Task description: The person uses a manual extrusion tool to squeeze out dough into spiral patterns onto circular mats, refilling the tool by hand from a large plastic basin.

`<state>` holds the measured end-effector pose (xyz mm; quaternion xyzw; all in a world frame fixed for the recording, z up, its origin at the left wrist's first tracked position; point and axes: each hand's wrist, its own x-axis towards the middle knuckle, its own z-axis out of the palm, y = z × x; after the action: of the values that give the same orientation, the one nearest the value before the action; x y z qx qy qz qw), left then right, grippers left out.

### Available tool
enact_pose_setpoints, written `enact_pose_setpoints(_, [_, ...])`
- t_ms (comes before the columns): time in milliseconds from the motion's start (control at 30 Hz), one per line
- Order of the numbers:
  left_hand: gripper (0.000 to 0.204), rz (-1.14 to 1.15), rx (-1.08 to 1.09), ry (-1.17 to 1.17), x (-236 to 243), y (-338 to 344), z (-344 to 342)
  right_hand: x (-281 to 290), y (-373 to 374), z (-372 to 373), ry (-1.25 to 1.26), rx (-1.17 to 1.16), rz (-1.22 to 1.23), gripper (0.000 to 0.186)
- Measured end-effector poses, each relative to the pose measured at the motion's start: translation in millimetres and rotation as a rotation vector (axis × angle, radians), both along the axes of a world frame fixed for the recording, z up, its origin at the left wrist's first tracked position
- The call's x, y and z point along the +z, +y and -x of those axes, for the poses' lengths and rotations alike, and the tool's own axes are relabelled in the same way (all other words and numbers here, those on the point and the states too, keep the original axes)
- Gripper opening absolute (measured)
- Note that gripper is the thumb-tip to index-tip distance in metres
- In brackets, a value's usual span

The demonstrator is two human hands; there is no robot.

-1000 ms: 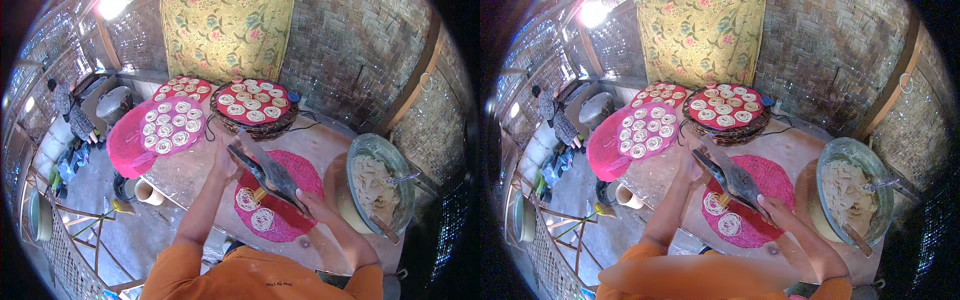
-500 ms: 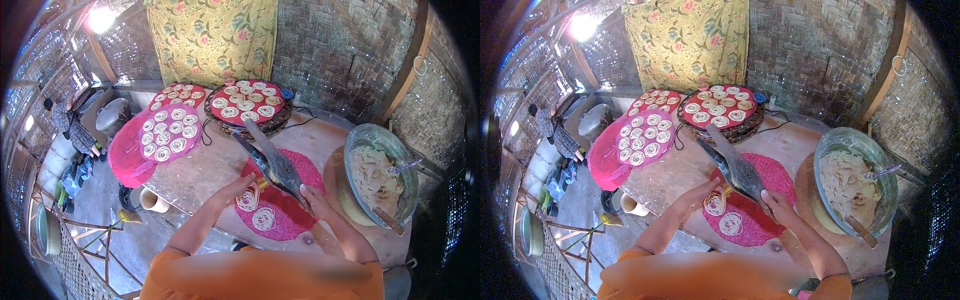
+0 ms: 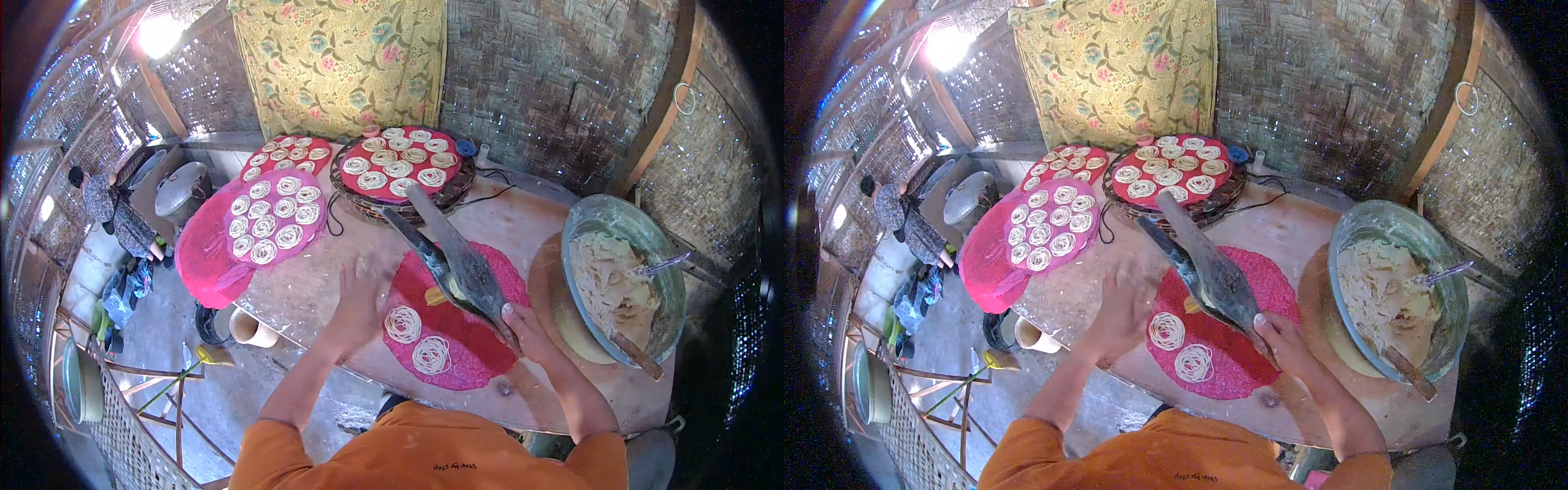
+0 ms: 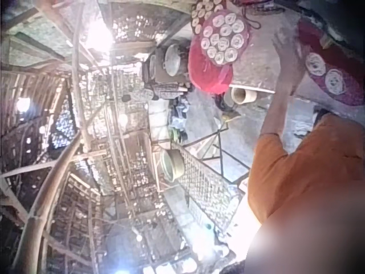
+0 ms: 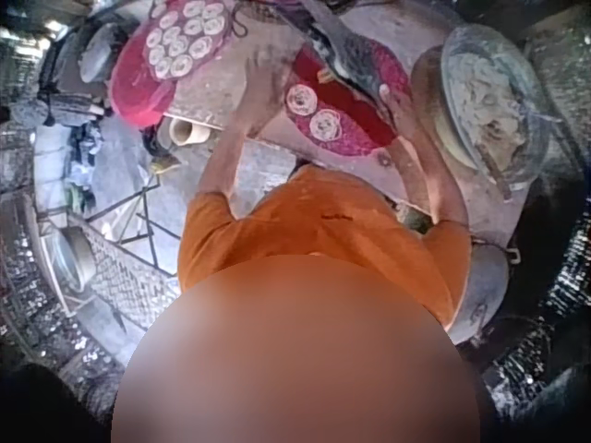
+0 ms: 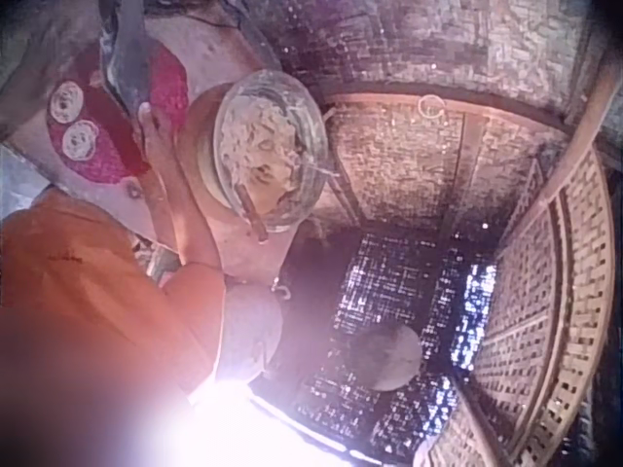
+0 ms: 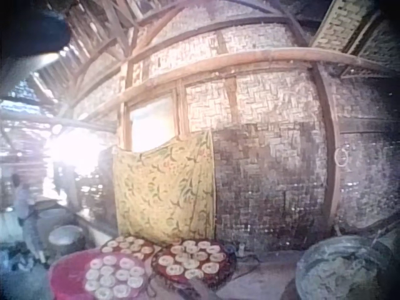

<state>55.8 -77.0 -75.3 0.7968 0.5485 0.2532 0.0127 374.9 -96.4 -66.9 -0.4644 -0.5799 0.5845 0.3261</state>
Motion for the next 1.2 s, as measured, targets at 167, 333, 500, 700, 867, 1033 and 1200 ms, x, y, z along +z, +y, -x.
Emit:
enact_pose_setpoints(167, [0.074,0.450,-0.579,-2.053,83.1,57.7,-20.0,37.2,1.6,-1.8,-0.069,0.259,0.187,0.050])
enact_pose_setpoints(333, [0.078,0.536,-1.080,-2.260,9.5,124.0,-27.5,48.5,22.6,-4.1,-0.094,0.268,0.488,0.059])
enact_pose_setpoints(500, [0.073,0.586,-0.629,-2.666,-77.4,142.2,-50.6,18.2,42.0,-0.5,-0.400,0.246,0.471,0.070])
enact_pose_setpoints(700, [0.071,0.484,-0.773,-2.527,-51.9,149.8,-27.1,32.1,39.9,26.3,-0.474,0.183,0.216,0.071])
enact_pose_setpoints(867, [0.067,0.525,-0.543,-2.664,-39.4,127.8,-36.0,57.5,33.4,10.8,-0.535,0.251,0.308,0.070])
enact_pose_setpoints(1033, [0.065,0.479,-0.582,-2.579,-32.0,143.7,-39.1,64.5,37.3,15.9,-0.610,0.146,0.111,0.067])
enact_pose_setpoints(1200, [0.063,0.481,-0.444,-2.518,-5.8,133.5,-30.4,45.8,28.8,18.5,-0.469,0.195,0.240,0.067])
